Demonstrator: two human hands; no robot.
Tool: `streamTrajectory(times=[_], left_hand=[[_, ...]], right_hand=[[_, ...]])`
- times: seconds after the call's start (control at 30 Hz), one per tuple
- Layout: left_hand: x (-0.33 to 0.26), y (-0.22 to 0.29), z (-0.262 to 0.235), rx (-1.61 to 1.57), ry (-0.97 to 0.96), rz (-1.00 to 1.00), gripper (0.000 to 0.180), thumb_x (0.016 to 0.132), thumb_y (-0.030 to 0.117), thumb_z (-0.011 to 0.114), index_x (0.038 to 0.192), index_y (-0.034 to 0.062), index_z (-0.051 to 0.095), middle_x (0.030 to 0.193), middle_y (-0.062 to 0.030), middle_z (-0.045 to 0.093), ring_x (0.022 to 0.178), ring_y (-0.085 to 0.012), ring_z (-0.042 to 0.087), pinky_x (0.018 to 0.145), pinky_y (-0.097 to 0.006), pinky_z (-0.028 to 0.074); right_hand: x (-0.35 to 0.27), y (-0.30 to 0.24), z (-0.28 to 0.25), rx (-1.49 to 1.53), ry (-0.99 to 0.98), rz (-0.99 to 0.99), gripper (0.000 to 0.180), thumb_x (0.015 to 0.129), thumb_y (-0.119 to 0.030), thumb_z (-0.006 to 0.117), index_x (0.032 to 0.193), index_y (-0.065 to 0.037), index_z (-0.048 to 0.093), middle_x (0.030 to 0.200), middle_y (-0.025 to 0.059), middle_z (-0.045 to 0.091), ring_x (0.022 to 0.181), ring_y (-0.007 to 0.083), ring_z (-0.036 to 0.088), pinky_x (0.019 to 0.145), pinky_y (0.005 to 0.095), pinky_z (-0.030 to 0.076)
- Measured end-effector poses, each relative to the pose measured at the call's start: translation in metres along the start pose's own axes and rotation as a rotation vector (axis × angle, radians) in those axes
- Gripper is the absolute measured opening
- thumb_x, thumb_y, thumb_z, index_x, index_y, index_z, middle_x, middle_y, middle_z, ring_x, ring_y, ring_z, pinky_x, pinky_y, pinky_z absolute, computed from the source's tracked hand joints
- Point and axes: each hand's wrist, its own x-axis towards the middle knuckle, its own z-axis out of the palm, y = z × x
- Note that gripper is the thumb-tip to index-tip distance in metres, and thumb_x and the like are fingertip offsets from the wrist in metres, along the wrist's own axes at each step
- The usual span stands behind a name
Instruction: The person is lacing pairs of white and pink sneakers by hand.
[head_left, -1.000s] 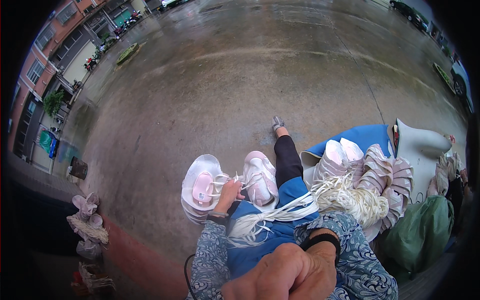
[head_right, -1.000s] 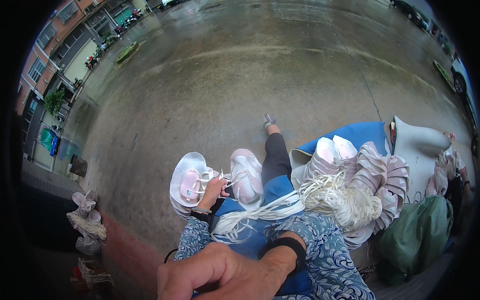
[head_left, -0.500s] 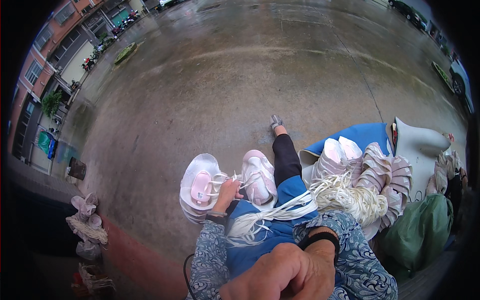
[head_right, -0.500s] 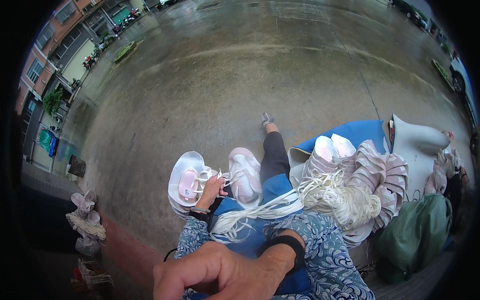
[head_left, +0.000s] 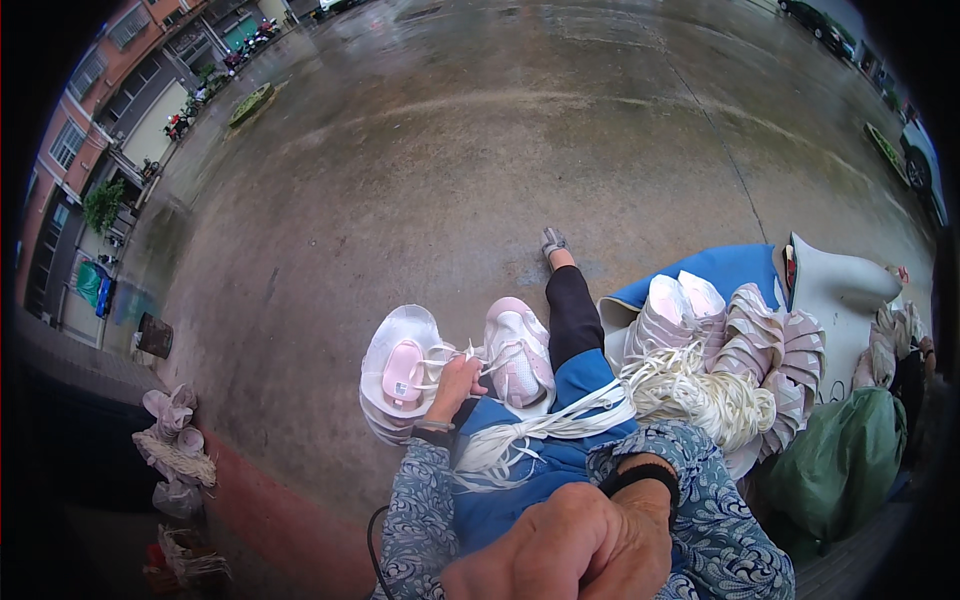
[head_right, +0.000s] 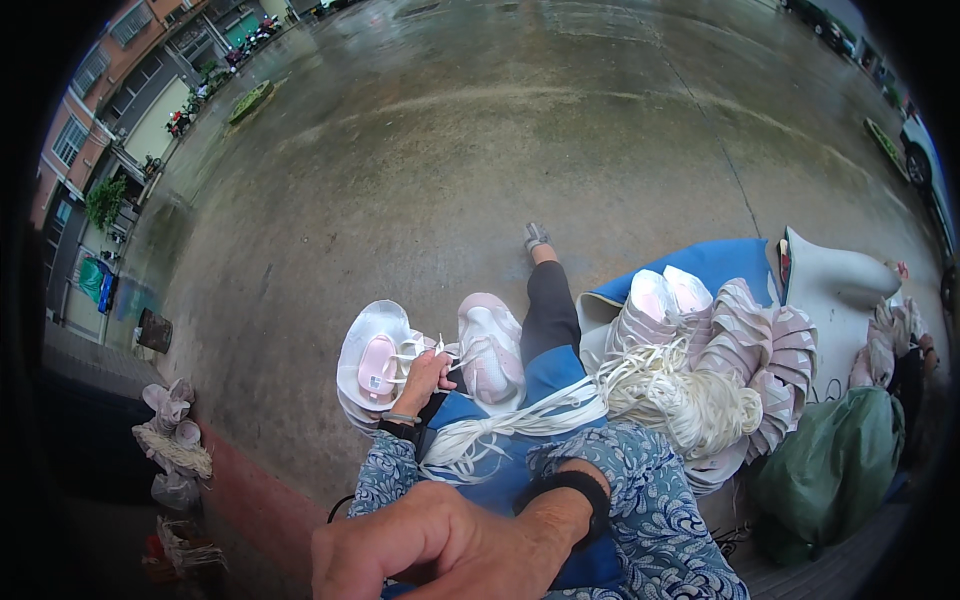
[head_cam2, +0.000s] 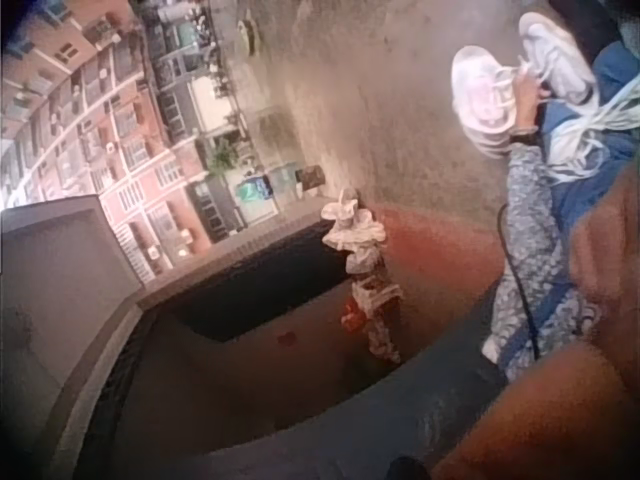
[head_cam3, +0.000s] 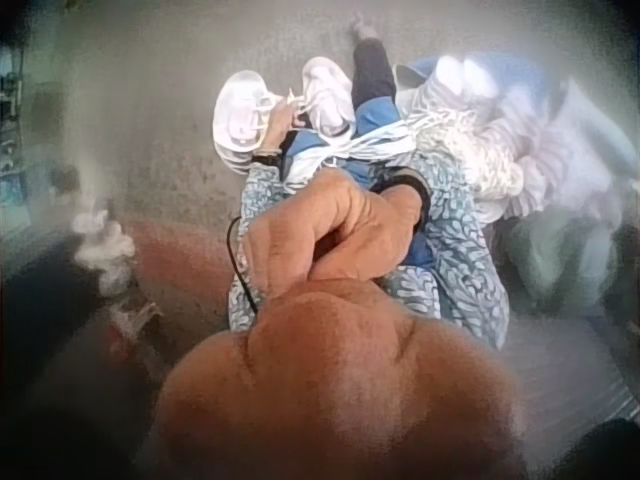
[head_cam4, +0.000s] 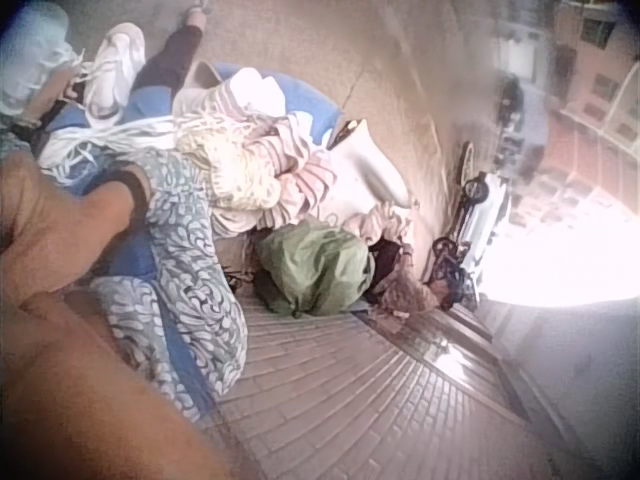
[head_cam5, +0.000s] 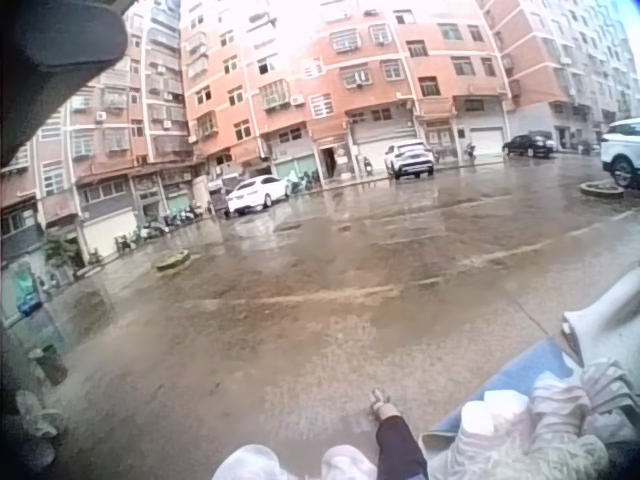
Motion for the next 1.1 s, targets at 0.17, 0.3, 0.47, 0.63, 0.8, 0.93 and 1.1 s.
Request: streamTrajectory(times=[0.17, 0.3, 0.47, 0.63, 0.8, 0.93, 1.1], left_hand=[[0.000, -0.002, -0.002, -0.006, 0.003, -0.009, 0.021, 0.082, 0.019, 0.050, 0.080, -0.0020, 0.053, 0.064, -0.0028, 0.047, 0.047, -0.0106, 0.050, 0.049, -0.026, 0.053], [0.002, 0.001, 0.001, 0.000, -0.010, -0.004, 0.021, 0.082, 0.019, 0.050, 0.080, -0.0019, 0.053, 0.064, -0.0026, 0.047, 0.048, -0.0105, 0.050, 0.049, -0.027, 0.053], [-0.003, -0.001, -0.002, -0.021, 0.012, -0.004, 0.021, 0.082, 0.019, 0.050, 0.081, -0.0015, 0.053, 0.063, -0.0023, 0.047, 0.046, -0.0103, 0.049, 0.048, -0.027, 0.053], [0.000, -0.002, 0.001, -0.009, -0.012, 0.012, 0.021, 0.082, 0.020, 0.050, 0.081, -0.0012, 0.053, 0.063, -0.0020, 0.047, 0.046, -0.0096, 0.049, 0.048, -0.026, 0.053], [-0.001, -0.004, -0.003, 0.014, 0.000, 0.000, 0.021, 0.081, 0.019, 0.050, 0.079, -0.0017, 0.054, 0.062, -0.0029, 0.047, 0.045, -0.0111, 0.050, 0.048, -0.028, 0.053], [0.002, -0.002, -0.001, 0.014, -0.009, 0.009, 0.021, 0.081, 0.019, 0.050, 0.079, -0.0020, 0.054, 0.062, -0.0029, 0.047, 0.046, -0.0114, 0.050, 0.048, -0.028, 0.053], [0.002, -0.003, -0.002, -0.006, -0.011, 0.028, 0.021, 0.081, 0.019, 0.050, 0.079, -0.0018, 0.053, 0.062, -0.0028, 0.047, 0.046, -0.0115, 0.050, 0.048, -0.027, 0.053]], right_hand=[[0.002, 0.000, 0.004, -0.015, -0.029, 0.023, 0.023, 0.086, -0.001, 0.052, 0.093, 0.020, 0.053, 0.079, 0.0278, 0.060, 0.058, 0.0254, 0.061, 0.047, 0.0329, 0.046], [0.001, -0.004, 0.000, -0.031, -0.040, 0.022, 0.022, 0.087, -0.001, 0.050, 0.094, 0.020, 0.053, 0.079, 0.0280, 0.060, 0.059, 0.0258, 0.061, 0.047, 0.0323, 0.045], [0.000, -0.044, -0.018, -0.412, -0.174, 0.268, 0.023, 0.087, -0.009, 0.055, 0.099, 0.011, 0.057, 0.098, 0.0233, 0.060, 0.085, 0.0279, 0.061, 0.071, 0.0339, 0.046], [0.003, -0.067, -0.010, -0.613, 0.279, 0.294, 0.016, 0.086, -0.015, 0.050, 0.090, 0.000, 0.057, 0.079, 0.0103, 0.050, 0.072, 0.0226, 0.050, 0.067, 0.0375, 0.037], [0.003, -0.073, -0.016, -0.602, 0.317, 0.277, 0.012, 0.086, -0.013, 0.050, 0.090, -0.004, 0.056, 0.076, 0.0076, 0.048, 0.070, 0.0201, 0.050, 0.064, 0.0362, 0.035], [0.004, -0.077, -0.015, -0.652, 0.314, 0.288, 0.011, 0.087, -0.014, 0.052, 0.090, -0.005, 0.057, 0.075, 0.0069, 0.048, 0.069, 0.0197, 0.049, 0.064, 0.0359, 0.035], [0.005, -0.079, -0.014, -0.681, 0.273, 0.268, 0.011, 0.086, -0.015, 0.055, 0.090, -0.006, 0.059, 0.075, 0.0064, 0.047, 0.069, 0.0195, 0.049, 0.065, 0.0356, 0.035]])
